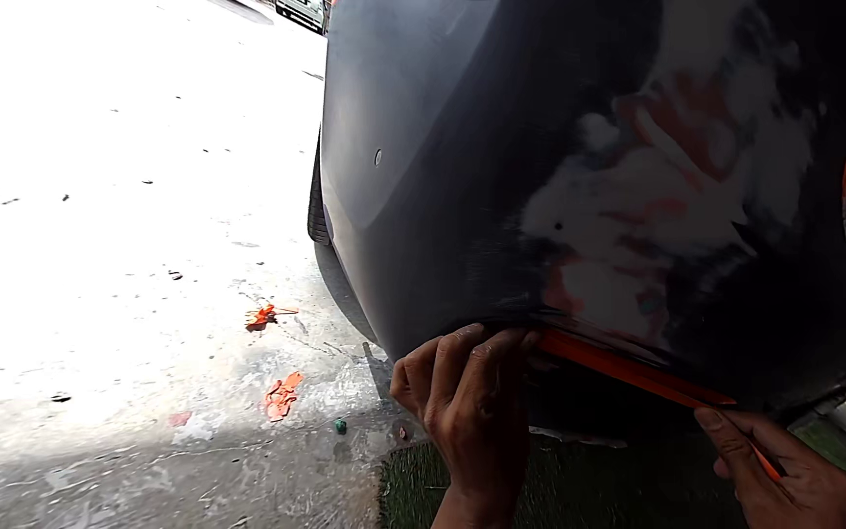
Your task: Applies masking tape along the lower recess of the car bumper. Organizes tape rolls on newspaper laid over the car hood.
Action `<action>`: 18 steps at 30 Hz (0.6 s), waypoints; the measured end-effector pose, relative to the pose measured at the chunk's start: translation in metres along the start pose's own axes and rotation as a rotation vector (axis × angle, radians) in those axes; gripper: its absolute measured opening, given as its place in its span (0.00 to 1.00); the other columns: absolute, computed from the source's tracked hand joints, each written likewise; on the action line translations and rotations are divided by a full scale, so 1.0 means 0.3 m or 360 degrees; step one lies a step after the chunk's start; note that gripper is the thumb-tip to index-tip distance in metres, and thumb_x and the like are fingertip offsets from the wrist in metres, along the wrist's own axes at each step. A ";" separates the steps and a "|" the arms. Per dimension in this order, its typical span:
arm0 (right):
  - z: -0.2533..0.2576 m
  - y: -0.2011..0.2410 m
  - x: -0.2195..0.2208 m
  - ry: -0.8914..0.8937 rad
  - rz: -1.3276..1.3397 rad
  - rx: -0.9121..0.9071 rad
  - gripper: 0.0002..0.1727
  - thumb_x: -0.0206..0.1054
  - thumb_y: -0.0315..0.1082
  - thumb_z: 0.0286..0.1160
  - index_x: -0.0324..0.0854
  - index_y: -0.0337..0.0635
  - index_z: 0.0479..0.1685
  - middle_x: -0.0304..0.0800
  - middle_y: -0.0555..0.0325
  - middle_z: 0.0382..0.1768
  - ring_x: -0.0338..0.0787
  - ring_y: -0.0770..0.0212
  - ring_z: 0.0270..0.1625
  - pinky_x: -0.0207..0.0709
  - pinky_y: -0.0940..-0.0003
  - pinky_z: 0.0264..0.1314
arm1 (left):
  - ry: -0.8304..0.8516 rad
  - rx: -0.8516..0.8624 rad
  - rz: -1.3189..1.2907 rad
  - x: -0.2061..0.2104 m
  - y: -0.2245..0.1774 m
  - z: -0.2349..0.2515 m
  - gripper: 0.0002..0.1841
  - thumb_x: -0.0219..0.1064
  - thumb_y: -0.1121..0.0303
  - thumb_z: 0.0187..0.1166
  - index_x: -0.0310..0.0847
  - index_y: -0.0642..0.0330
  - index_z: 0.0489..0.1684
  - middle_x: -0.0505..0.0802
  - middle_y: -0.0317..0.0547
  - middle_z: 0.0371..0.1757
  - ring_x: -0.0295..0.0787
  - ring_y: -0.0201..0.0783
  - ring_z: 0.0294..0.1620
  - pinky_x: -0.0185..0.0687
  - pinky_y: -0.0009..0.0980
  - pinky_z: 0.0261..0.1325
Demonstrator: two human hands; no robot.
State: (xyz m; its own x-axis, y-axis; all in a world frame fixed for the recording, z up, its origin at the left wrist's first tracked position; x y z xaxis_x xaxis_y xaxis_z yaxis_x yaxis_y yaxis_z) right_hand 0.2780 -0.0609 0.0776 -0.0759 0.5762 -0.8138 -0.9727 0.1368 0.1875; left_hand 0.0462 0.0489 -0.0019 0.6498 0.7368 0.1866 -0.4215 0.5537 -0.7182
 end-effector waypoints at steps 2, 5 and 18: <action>0.007 0.000 -0.001 0.0015 0.0021 0.0025 0.23 0.61 0.53 0.87 0.90 0.40 0.43 0.90 0.55 0.25 0.87 0.59 0.23 0.78 0.56 0.25 | -0.0017 -0.0014 0.0013 0.002 -0.004 0.001 0.03 0.82 0.57 0.65 0.96 0.40 0.28 0.92 0.29 0.39 0.81 0.35 0.52 0.61 0.45 0.62; 0.009 -0.003 0.007 0.0012 0.0055 0.0037 0.23 0.61 0.52 0.87 0.89 0.39 0.42 0.90 0.54 0.24 0.86 0.60 0.22 0.78 0.57 0.25 | -0.0018 -0.0053 0.0035 0.007 -0.009 -0.001 0.06 0.82 0.54 0.63 0.94 0.41 0.25 0.88 0.31 0.43 0.77 0.36 0.54 0.59 0.45 0.63; 0.017 -0.004 0.006 0.0070 0.0135 0.0069 0.23 0.62 0.51 0.87 0.89 0.38 0.43 0.90 0.55 0.25 0.87 0.62 0.23 0.81 0.60 0.26 | 0.0140 -0.1078 -0.0466 0.001 -0.009 0.027 0.27 0.89 0.56 0.50 0.72 0.47 0.39 0.77 0.40 0.55 0.73 0.39 0.57 0.65 0.43 0.57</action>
State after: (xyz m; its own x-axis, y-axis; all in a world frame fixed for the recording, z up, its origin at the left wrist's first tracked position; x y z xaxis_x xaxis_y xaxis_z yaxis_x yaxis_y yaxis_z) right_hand 0.2802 -0.0557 0.0788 -0.1679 0.5515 -0.8171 -0.9520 0.1245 0.2796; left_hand 0.0425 0.0507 0.0056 0.7359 0.5464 0.3998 0.2405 0.3410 -0.9088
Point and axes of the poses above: each hand's wrist, its own z-axis towards the middle knuckle, its own x-axis out of the palm, y = z × x, the point moved 3 cm from there along z, towards the middle knuckle
